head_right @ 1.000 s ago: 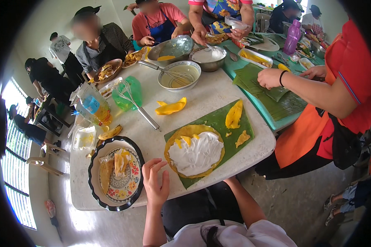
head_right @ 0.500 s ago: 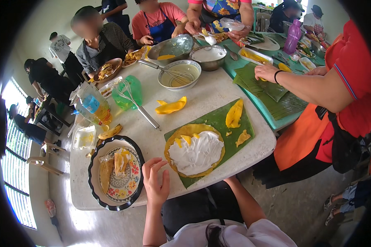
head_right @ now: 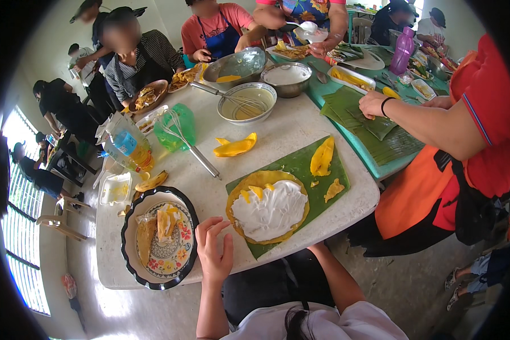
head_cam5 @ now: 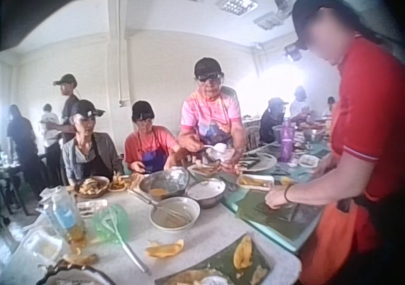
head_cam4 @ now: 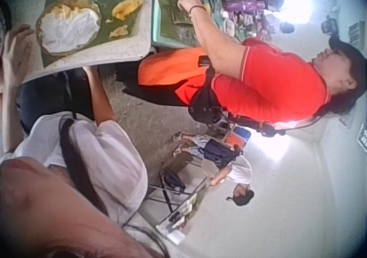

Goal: The person spreads a white creamy substance onto a yellow crepe using a plastic spoon. They then place sliced mango pieces on top of the cream. The person works at a table with other people in the background.

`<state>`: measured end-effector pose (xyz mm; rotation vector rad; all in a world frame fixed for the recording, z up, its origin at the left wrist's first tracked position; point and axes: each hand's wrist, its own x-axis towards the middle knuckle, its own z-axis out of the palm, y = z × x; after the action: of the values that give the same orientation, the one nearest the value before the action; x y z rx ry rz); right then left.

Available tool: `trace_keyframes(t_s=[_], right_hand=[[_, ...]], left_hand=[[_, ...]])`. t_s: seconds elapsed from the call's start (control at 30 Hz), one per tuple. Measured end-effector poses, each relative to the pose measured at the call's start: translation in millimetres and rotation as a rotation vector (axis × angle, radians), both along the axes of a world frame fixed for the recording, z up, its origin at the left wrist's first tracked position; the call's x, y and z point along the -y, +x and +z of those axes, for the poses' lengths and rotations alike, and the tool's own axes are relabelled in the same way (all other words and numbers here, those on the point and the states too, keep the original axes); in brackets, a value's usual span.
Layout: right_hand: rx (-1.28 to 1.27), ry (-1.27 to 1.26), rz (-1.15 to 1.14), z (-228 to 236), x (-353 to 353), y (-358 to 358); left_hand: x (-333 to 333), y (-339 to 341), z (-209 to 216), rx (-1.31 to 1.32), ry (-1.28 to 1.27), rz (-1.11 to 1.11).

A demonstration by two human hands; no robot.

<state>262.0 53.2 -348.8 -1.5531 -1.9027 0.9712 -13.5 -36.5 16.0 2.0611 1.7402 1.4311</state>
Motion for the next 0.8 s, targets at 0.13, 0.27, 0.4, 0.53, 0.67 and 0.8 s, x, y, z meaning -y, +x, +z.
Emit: trace_keyframes(t_s=[0.13,0.27,0.4,0.53,0.67,0.8], right_hand=[[0.000,-0.002,-0.002,-0.2,0.2,-0.2],[-0.005,0.000,-0.001,0.4,1.6,-0.3],[-0.004,0.004,0.001,-0.1,2.8,-0.6],[-0.009,0.012,0.003,-2.1,2.9,-0.7],[-0.016,0.018,0.001,-4.1,2.2,-1.0],[-0.031,0.025,-0.004,-8.4,2.9,-0.3]], left_hand=[[0.1,0.2,0.7,-0.003,0.003,0.000],[0.0,0.1,1.4,-0.002,0.004,0.000],[0.0,-0.1,0.9,-0.001,0.006,0.002],[0.6,1.0,2.1,-0.003,0.006,0.007],[-0.1,0.1,1.3,-0.008,0.009,0.006],[-0.4,0.9,1.0,-0.002,0.009,0.007]])
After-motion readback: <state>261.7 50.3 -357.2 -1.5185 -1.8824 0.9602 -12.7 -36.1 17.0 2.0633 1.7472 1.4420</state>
